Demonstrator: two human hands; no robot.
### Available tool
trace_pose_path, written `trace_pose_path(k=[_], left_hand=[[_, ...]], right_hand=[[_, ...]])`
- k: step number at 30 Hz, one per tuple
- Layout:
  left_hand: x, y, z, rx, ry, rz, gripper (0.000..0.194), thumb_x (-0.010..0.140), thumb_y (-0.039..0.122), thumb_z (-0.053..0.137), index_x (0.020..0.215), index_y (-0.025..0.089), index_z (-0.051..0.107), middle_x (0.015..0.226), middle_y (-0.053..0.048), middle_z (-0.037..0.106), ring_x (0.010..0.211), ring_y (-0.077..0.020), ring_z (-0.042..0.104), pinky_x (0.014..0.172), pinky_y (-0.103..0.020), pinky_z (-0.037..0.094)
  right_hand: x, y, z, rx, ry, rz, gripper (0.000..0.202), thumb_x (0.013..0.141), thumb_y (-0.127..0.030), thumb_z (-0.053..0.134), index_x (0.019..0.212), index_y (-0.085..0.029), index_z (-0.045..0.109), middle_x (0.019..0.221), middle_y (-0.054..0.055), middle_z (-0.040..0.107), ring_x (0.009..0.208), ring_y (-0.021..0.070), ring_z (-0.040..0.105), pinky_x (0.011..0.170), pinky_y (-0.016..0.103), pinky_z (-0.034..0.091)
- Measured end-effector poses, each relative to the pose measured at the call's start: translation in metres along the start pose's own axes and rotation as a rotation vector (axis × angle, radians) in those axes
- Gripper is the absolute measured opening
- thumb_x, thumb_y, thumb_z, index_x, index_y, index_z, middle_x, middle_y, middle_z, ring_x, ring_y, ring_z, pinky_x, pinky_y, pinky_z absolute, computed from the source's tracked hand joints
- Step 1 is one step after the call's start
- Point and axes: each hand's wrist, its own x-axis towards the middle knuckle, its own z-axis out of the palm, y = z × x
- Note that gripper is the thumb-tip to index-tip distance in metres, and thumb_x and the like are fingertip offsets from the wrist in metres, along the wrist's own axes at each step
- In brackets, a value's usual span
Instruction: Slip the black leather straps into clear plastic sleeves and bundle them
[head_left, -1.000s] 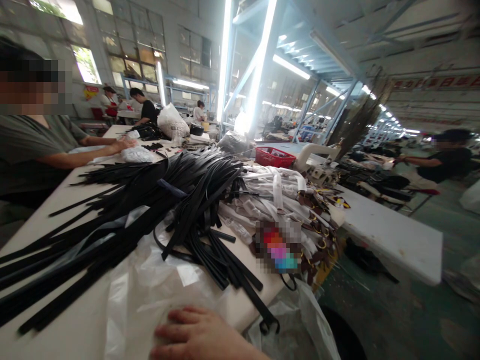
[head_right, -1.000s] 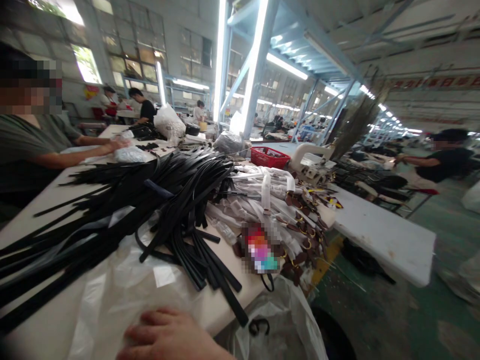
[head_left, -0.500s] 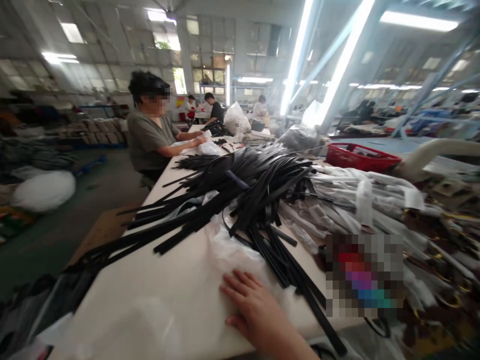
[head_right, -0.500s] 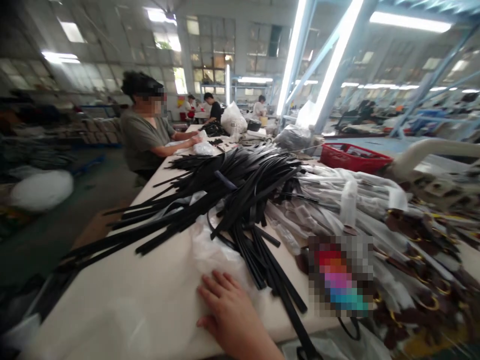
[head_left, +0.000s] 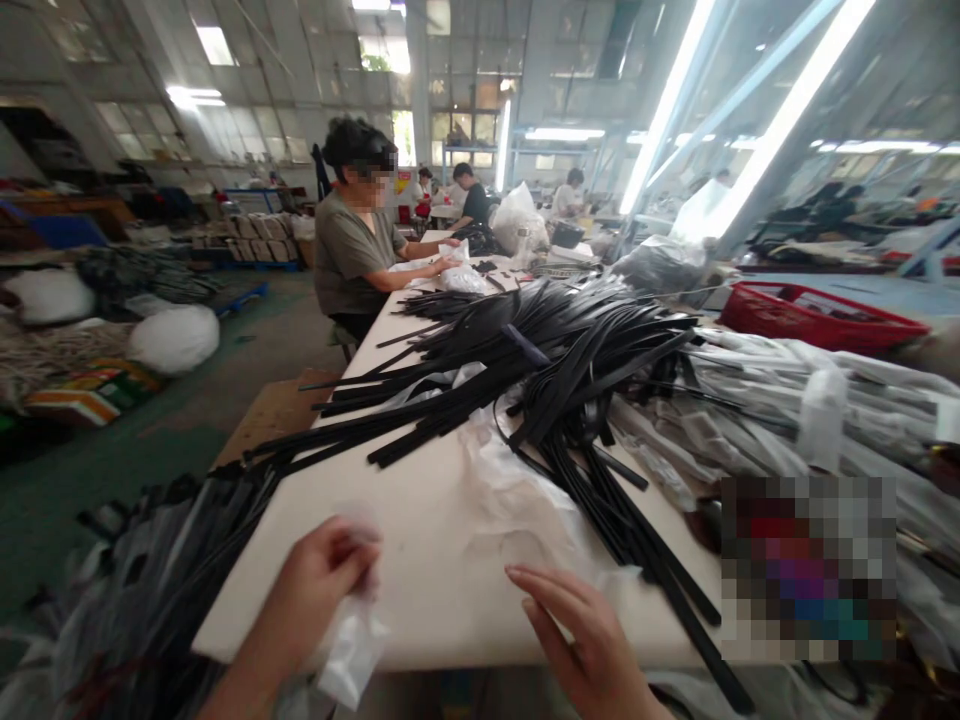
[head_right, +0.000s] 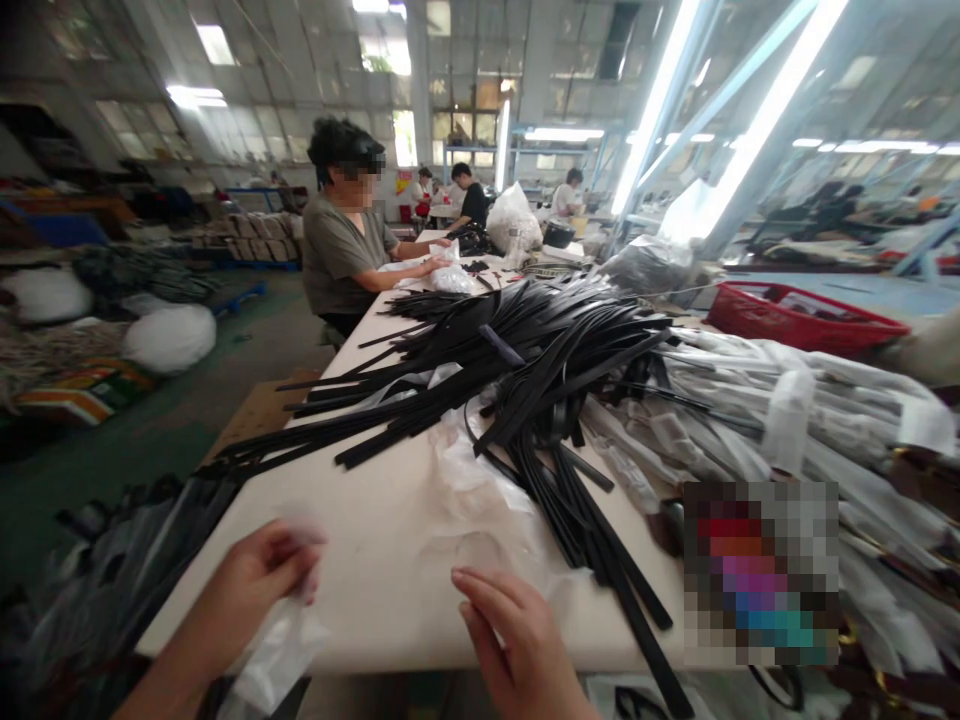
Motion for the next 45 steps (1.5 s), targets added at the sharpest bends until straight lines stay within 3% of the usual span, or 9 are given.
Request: trace_pose_path(k=[5, 9, 14, 19, 25, 27, 31, 37, 45], left_hand=[[-0.007, 0.010, 0.073, 0.060, -0.444, -0.019, 0.019, 0.077, 0.030, 0.060, 0.066, 0.015, 0.059, 0.056, 0.004, 0.050, 0.053, -0.0112, 0.043, 0.050, -0.022, 0.030], [-0.017, 0.011, 0.084, 0.151, -0.533, -0.001, 0.015, 0.076, 0.023, 0.057, 0.064, 0.015, 0.059, 0.057, 0.005, 0.045, 0.056, -0.0113, 0.038, 0.051, -0.023, 0.025], [-0.022, 0.004, 0.072, 0.155, -0.429, -0.035, 0.006, 0.068, 0.017, 0.064, 0.068, 0.017, 0.058, 0.065, 0.003, 0.057, 0.065, -0.0146, 0.053, 0.058, -0.023, 0.036], [-0.016, 0.000, 0.078, -0.244, -0.295, -0.025, 0.041, 0.063, 0.015, 0.072, 0.100, 0.019, 0.057, 0.093, -0.005, 0.071, 0.093, -0.0224, 0.067, 0.085, -0.032, 0.050], [-0.002, 0.000, 0.074, -0.212, 0.007, -0.022, 0.043, 0.063, 0.032, 0.078, 0.097, 0.018, 0.055, 0.065, 0.000, 0.071, 0.066, -0.0196, 0.068, 0.067, -0.028, 0.052], [0.001, 0.000, 0.064, -0.209, 0.079, 0.004, 0.046, 0.061, 0.034, 0.079, 0.096, 0.018, 0.055, 0.062, 0.001, 0.070, 0.063, -0.0178, 0.066, 0.063, -0.025, 0.051], [0.001, -0.003, 0.053, -0.259, 0.082, -0.019, 0.045, 0.055, 0.032, 0.082, 0.091, 0.018, 0.058, 0.058, 0.004, 0.066, 0.059, -0.0153, 0.063, 0.058, -0.022, 0.049], [-0.009, -0.008, 0.051, -0.324, 0.021, -0.085, 0.039, 0.052, 0.025, 0.081, 0.083, 0.018, 0.058, 0.056, 0.005, 0.061, 0.055, -0.0126, 0.060, 0.056, -0.021, 0.047], [-0.019, -0.012, 0.037, -0.354, 0.041, -0.156, 0.039, 0.049, 0.016, 0.081, 0.081, 0.017, 0.058, 0.059, 0.004, 0.064, 0.058, -0.0127, 0.061, 0.056, -0.021, 0.049]], right_hand=[[0.028, -0.025, 0.018, 0.632, -0.139, 0.428, 0.032, 0.089, -0.042, 0.061, 0.111, -0.020, 0.068, 0.102, 0.010, 0.074, 0.089, 0.0228, 0.071, 0.072, 0.032, 0.058], [0.045, -0.030, 0.027, 0.627, -0.099, 0.455, 0.024, 0.076, -0.040, 0.074, 0.074, -0.016, 0.072, 0.070, 0.003, 0.067, 0.065, 0.0167, 0.063, 0.059, 0.025, 0.050], [0.044, -0.024, 0.035, 0.315, -0.017, 0.448, 0.033, 0.074, -0.033, 0.071, 0.051, -0.018, 0.053, 0.051, -0.004, 0.046, 0.050, 0.0110, 0.043, 0.046, 0.022, 0.031], [0.046, -0.029, 0.051, 0.113, 0.059, 0.246, 0.037, 0.072, -0.025, 0.068, 0.046, -0.019, 0.042, 0.049, -0.005, 0.042, 0.049, 0.0099, 0.040, 0.048, 0.023, 0.029], [0.065, -0.040, 0.032, 0.279, -0.189, 0.324, 0.011, 0.077, -0.027, 0.067, 0.071, -0.019, 0.070, 0.069, 0.002, 0.069, 0.064, 0.0155, 0.064, 0.056, 0.021, 0.047], [0.084, -0.029, 0.004, 0.240, -0.182, 0.437, 0.014, 0.077, -0.031, 0.069, 0.083, -0.020, 0.074, 0.077, 0.003, 0.074, 0.070, 0.0174, 0.069, 0.061, 0.022, 0.052], [0.139, 0.025, -0.050, -0.029, 0.144, 0.697, 0.032, 0.088, -0.036, 0.060, 0.066, -0.014, 0.068, 0.060, 0.008, 0.068, 0.056, 0.0149, 0.065, 0.049, 0.020, 0.045], [0.182, 0.082, -0.050, 0.013, 0.106, 0.950, 0.033, 0.090, -0.034, 0.064, 0.066, -0.013, 0.057, 0.051, -0.007, 0.053, 0.037, 0.0040, 0.044, 0.036, 0.016, 0.036], [0.118, 0.000, -0.069, 0.569, 0.084, 0.644, 0.051, 0.064, -0.068, 0.069, 0.065, -0.023, 0.044, 0.045, -0.011, 0.032, 0.032, 0.0016, 0.020, 0.031, 0.015, 0.019]])
